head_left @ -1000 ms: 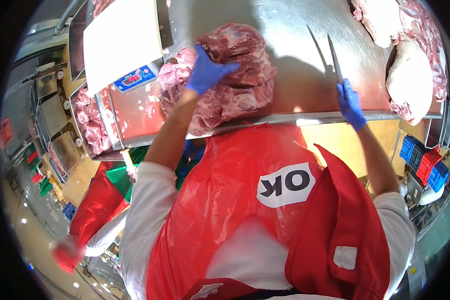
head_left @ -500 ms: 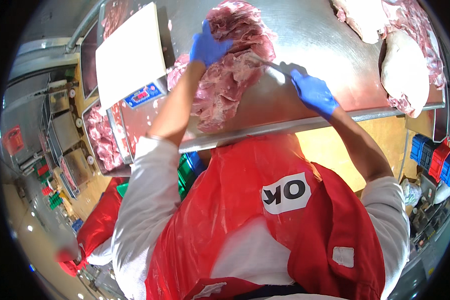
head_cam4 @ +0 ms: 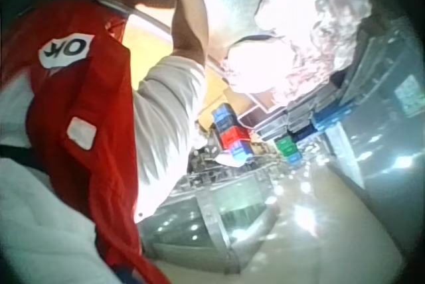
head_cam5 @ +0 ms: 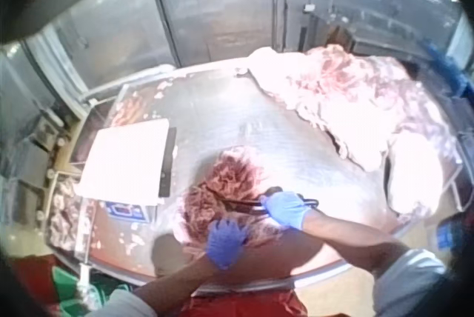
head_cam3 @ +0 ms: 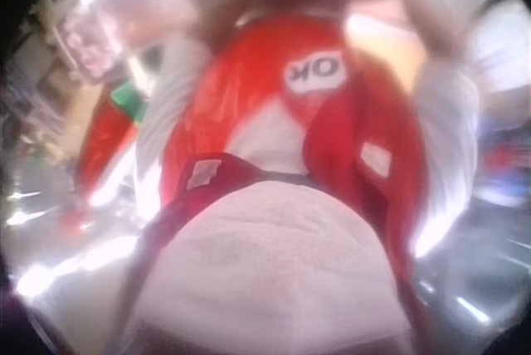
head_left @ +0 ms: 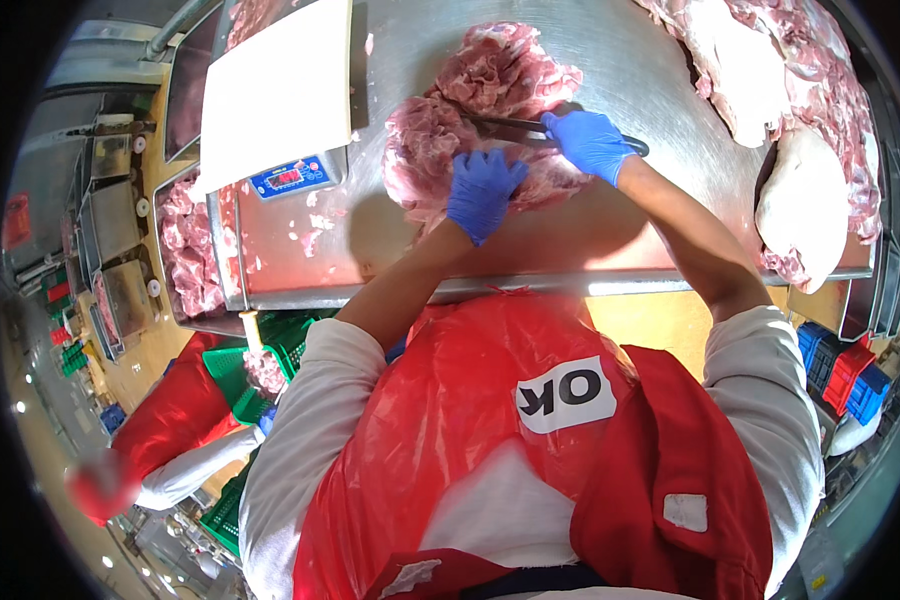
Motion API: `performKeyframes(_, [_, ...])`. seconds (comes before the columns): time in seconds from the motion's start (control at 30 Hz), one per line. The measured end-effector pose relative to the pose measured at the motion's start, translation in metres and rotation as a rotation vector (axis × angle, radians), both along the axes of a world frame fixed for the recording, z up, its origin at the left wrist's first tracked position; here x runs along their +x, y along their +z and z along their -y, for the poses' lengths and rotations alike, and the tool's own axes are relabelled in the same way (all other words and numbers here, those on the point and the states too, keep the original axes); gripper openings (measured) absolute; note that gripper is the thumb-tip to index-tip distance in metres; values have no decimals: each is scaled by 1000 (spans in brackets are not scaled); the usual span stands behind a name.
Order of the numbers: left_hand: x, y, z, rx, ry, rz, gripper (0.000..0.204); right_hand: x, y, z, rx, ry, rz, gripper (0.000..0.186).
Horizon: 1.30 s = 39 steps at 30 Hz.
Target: The person cuts large pieces of raw meat into smaller portions using a knife on a cutting board. They place the cut pieces into metal trays and green crates. The person wears blue gloves and a red apron while working at a stainless steel table.
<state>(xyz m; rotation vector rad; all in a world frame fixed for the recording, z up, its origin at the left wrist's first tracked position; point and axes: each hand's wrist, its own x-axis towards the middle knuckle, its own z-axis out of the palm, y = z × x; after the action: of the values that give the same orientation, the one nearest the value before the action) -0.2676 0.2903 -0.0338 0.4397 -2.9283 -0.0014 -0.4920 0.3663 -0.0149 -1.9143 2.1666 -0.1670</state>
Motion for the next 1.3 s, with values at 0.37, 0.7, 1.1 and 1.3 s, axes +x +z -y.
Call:
performKeyframes(0.37, [27,20,25,183,-145,13,28,24,-43,-55,173,25,218,21])
performKeyframes(0.7, [54,82,78,164,-282,131,17,26,-34,-89,136,-19,260,22])
performKeyframes(1.1, [109,93,108,77,-415,114,16,11,-23,-148,140,-188,98,20])
performKeyframes(1.3, [93,97,104,130,-554,122,23,50,-18,-143,165,-198,271,15])
